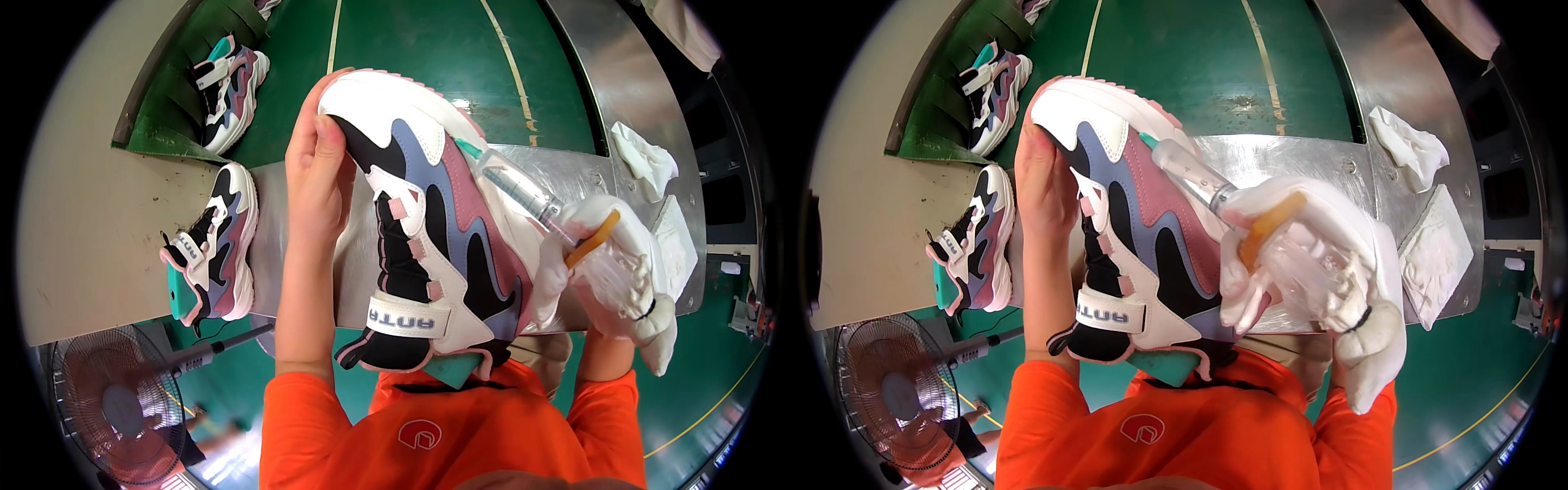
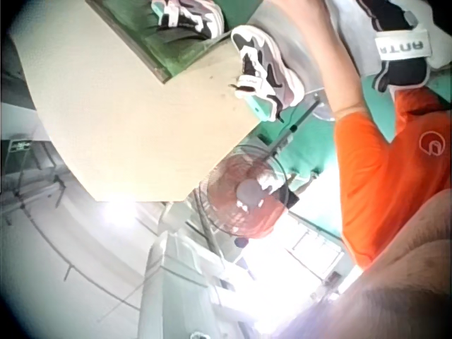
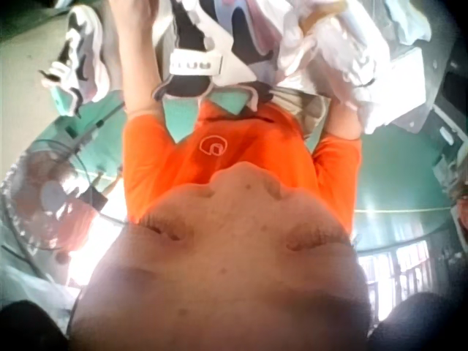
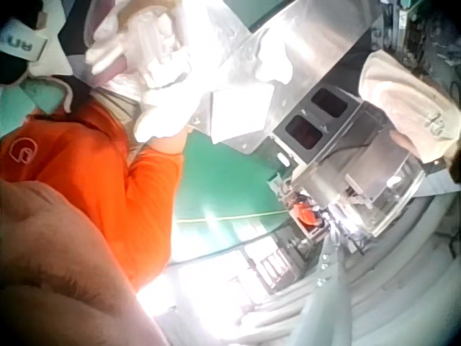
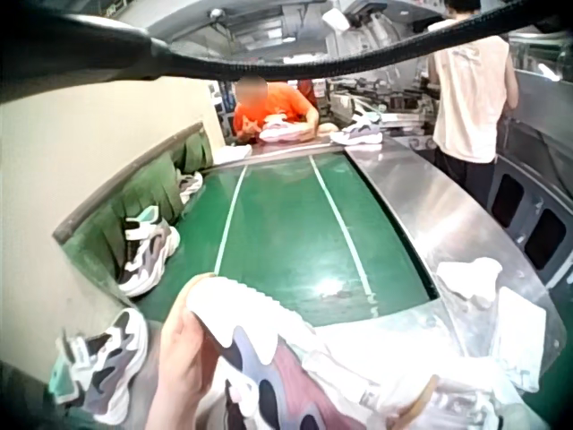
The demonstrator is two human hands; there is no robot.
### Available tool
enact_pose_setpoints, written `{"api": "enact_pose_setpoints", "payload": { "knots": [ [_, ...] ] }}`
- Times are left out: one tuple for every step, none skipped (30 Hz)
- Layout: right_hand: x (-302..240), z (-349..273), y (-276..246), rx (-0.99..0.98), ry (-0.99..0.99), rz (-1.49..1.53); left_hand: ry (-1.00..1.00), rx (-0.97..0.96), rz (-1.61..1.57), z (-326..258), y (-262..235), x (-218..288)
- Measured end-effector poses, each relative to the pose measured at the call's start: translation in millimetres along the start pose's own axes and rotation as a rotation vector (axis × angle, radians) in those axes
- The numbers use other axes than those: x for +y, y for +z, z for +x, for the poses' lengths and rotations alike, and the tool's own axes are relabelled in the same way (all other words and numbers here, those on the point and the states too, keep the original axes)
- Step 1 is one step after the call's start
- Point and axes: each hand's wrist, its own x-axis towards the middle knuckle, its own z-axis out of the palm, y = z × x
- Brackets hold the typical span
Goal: The person uses a syringe to apply glue to the seams of a multi-colored sneaker on a factory assembly line. They rotate the shoe to access different areas and wipe the surface with a cloth. Other workers are visible in the background performing similar tasks.
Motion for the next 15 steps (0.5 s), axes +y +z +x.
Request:
{"api": "enact_pose_setpoints", "payload": {
  "knots": [
    [1,-1,-1,0.004,0.013,0.006,-0.005,0.002,-0.009,0,-1,-1],
    [3,-1,-1,0.004,0.019,0.012,-0.009,0.000,-0.014,-1,0,-2],
    [3,-4,-1,0.005,0.029,0.017,-0.001,0.002,-0.002,-1,0,-2],
    [4,-6,-1,0.010,0.040,0.020,-0.005,0.004,0.001,-1,1,-3],
    [4,-8,0,0.012,0.050,0.022,-0.011,0.007,0.007,-2,1,-2],
    [3,-11,-2,0.019,0.058,0.026,-0.016,0.009,0.012,-3,1,-1],
    [4,-12,-2,0.023,0.067,0.027,-0.031,0.023,0.003,-3,1,-1],
    [4,-15,-2,0.029,0.071,0.027,-0.046,0.033,-0.009,-4,2,0],
    [3,-18,-2,0.033,0.076,0.027,-0.061,0.043,-0.021,-4,2,0],
    [2,-20,-2,0.039,0.082,0.029,-0.065,0.050,-0.019,-4,3,1],
    [3,-22,-3,0.046,0.088,0.023,-0.070,0.056,-0.017,-4,2,0],
    [3,-24,-3,0.048,0.088,0.026,-0.075,0.063,-0.015,-4,2,-1],
    [2,-26,-2,0.056,0.092,0.025,-0.074,0.062,-0.005,-4,2,-1],
    [3,-27,-2,0.046,0.082,0.040,-0.069,0.054,0.007,-5,3,-1],
    [3,-26,-1,0.039,0.074,0.056,-0.065,0.046,0.020,-5,5,0]
  ]
}}
